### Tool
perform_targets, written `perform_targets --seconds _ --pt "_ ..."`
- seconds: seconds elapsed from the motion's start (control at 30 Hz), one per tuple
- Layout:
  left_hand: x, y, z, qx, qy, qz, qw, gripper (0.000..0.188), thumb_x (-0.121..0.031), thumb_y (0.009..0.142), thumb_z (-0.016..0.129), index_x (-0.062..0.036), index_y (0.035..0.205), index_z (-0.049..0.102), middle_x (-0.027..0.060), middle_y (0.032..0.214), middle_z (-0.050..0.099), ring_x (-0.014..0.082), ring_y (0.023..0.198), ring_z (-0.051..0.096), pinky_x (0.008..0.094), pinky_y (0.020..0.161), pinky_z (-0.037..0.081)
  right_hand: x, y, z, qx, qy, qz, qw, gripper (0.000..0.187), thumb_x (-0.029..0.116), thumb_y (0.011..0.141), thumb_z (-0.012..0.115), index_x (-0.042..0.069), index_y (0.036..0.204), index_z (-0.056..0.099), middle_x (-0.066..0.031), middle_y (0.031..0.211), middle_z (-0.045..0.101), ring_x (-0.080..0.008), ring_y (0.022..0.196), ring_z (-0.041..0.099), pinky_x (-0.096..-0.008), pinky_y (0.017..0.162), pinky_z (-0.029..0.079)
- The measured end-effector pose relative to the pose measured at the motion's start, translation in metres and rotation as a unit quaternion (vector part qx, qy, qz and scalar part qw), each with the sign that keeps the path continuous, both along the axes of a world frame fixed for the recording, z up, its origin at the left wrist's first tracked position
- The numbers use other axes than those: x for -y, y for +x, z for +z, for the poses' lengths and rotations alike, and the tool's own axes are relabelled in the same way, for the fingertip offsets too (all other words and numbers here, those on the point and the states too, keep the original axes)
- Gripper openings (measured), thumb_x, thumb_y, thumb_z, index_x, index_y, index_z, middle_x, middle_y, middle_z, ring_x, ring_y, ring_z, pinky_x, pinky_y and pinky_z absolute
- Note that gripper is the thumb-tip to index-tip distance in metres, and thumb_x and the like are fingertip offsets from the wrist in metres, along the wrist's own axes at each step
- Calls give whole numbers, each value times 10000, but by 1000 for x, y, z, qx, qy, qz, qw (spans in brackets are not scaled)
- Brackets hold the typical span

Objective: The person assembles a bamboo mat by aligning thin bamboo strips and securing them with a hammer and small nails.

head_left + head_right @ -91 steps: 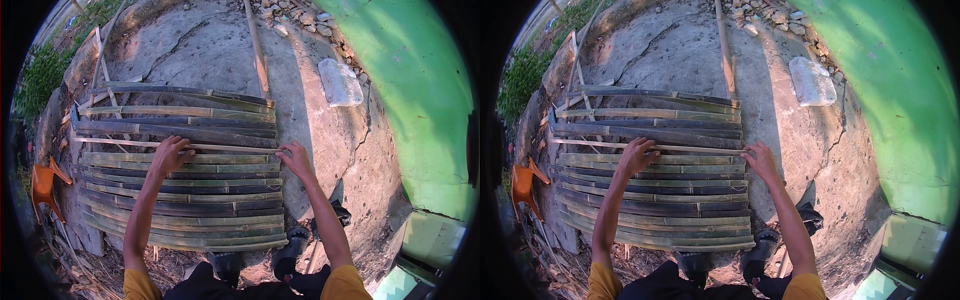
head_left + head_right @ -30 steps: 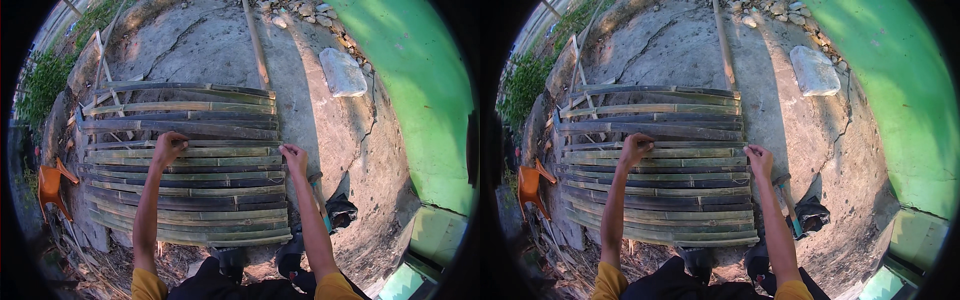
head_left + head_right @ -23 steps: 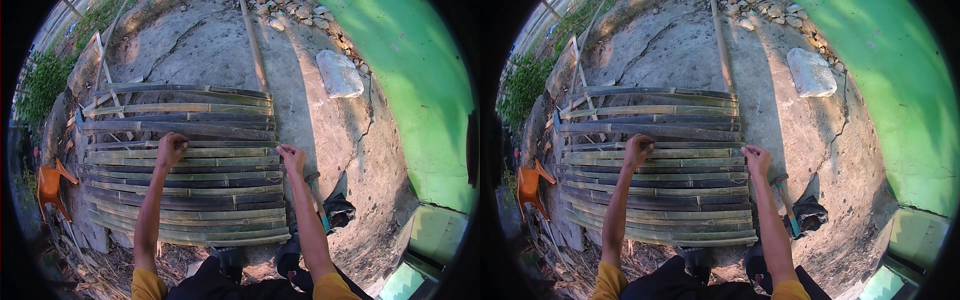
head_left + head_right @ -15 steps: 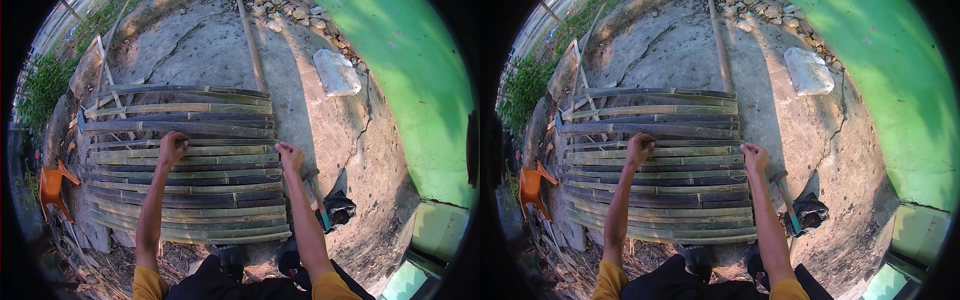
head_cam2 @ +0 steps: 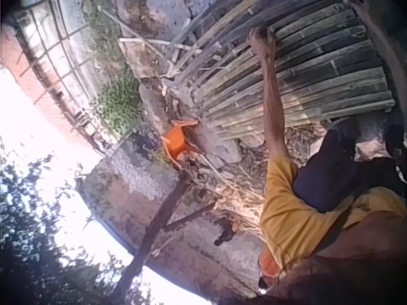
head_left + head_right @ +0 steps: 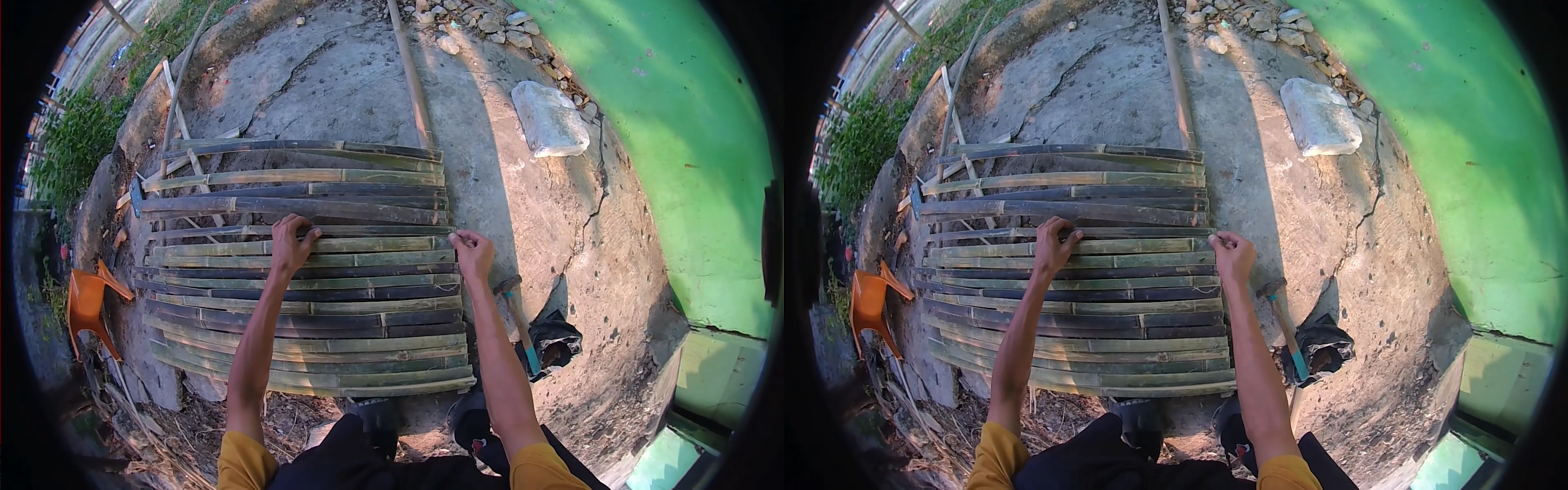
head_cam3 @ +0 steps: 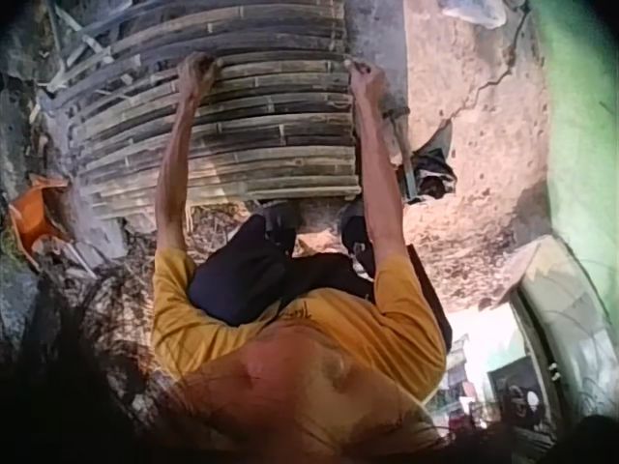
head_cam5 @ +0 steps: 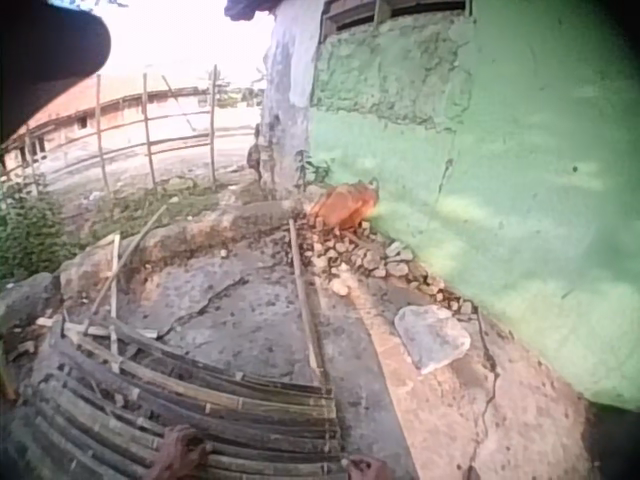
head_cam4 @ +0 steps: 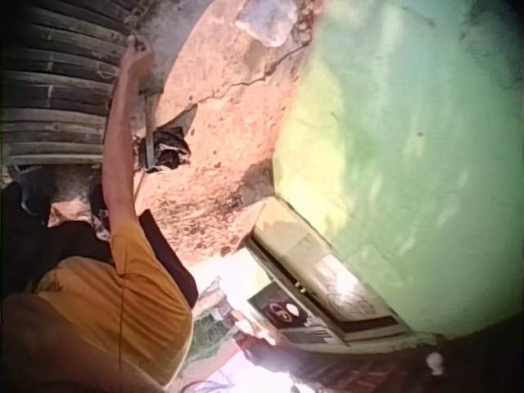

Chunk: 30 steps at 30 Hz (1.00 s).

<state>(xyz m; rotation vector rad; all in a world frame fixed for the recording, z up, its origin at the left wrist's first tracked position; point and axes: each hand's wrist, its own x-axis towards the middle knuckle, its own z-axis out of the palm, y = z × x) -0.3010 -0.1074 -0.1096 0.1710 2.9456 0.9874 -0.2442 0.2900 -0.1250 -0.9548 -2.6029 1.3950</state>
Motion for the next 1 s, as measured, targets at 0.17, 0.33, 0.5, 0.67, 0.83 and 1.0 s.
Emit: perform_targets --seconds 0.17,0.33,0.5,0.67,0.83,1.0 --pt "-1 -5 9 82 50 48 994 302 -267 806 835 3 920 765 147 927 714 325 911 682 425 851 507 5 -1 -12 -44 -69 -69 994 249 151 764 877 18 965 813 24 632 572 -94 574 466 -322 547 395" --pt "3 -6 11 86 36 34 995 377 -339 806 823 6 951 772 157 949 731 307 893 699 413 835 538 6 -4 -7 -24 -74 -80 994 234 123 757 868 18 958 815 3 662 617 -100 599 512 -313 572 420" --pt "1 -9 11 90 6 13 996 384 -362 817 813 5 919 767 149 936 740 329 878 708 420 822 555 -3 -10 -2 6 -101 -93 990 225 107 762 853 13 963 813 -69 768 727 -141 685 642 -316 655 501" --pt "13 -2 0 36 -20 -11 999 357 -349 858 766 -16 976 720 147 950 708 327 916 671 439 879 499 1 -12 5 58 -68 7 996 326 183 823 829 -18 1076 784 -95 894 756 -158 800 667 -317 762 516" --pt "-2 14 -3 -56 -27 -8 998 270 -311 907 735 -56 977 681 100 977 668 312 1008 622 439 981 403 -13 -2 -4 27 -20 61 998 346 223 834 816 -14 1084 776 -90 846 740 -166 760 658 -332 735 515" --pt "-9 17 -3 -76 5 -36 996 248 -302 928 718 -71 1000 664 88 991 665 310 1020 609 437 991 377 -32 -11 3 74 -12 103 992 318 223 830 814 -6 1048 778 -82 795 717 -171 710 636 -335 699 500"
